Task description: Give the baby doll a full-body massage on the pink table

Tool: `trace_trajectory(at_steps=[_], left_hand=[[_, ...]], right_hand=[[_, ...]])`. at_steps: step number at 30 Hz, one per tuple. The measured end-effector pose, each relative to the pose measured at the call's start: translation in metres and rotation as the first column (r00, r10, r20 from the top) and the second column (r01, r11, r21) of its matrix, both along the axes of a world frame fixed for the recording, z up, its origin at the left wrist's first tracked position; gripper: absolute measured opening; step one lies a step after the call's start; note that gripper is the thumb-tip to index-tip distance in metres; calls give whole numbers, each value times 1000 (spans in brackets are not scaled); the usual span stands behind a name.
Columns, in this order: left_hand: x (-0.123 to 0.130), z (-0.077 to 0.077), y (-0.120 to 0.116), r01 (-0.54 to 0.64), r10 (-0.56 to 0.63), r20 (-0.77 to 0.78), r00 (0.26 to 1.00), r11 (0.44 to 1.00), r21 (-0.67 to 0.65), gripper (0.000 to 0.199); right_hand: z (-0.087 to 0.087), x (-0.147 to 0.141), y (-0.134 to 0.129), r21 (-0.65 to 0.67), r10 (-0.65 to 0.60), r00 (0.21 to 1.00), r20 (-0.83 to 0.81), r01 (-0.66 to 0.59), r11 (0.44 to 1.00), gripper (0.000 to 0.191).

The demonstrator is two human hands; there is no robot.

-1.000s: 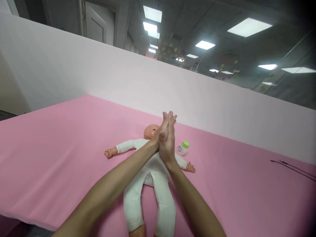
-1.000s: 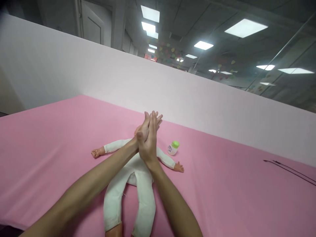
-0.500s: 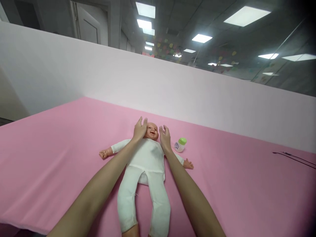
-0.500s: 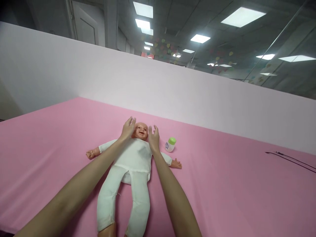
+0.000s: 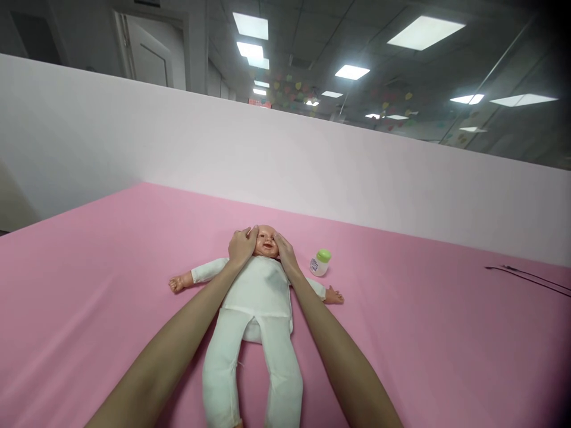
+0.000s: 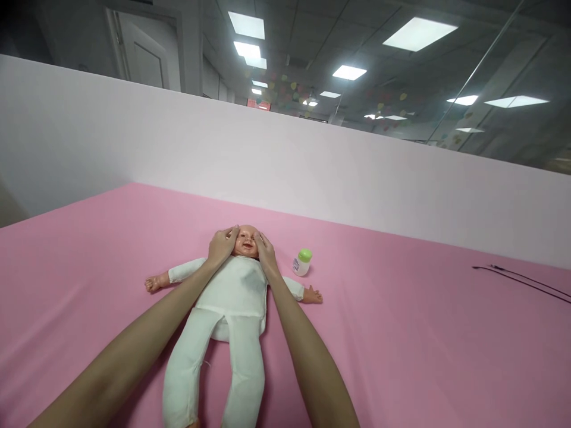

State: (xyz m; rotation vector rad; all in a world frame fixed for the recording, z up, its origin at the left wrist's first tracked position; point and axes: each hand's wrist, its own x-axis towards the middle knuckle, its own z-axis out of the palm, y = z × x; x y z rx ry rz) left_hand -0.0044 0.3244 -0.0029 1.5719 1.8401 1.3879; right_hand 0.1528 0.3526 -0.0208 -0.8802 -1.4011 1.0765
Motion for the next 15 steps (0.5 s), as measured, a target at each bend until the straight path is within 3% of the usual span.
trace_trajectory(at_steps=[5,15], left_hand=[[-2,6,0,55,-57,-71,996,998,-22,58],[-5,-2,7,72,-59,193,979,996,-60,66]], right_hand=[[7,-1,-5,-1,-8,1000,-1,8,1000,49],[4,-3,-2,-41,-112,994,-1,112,993,46]])
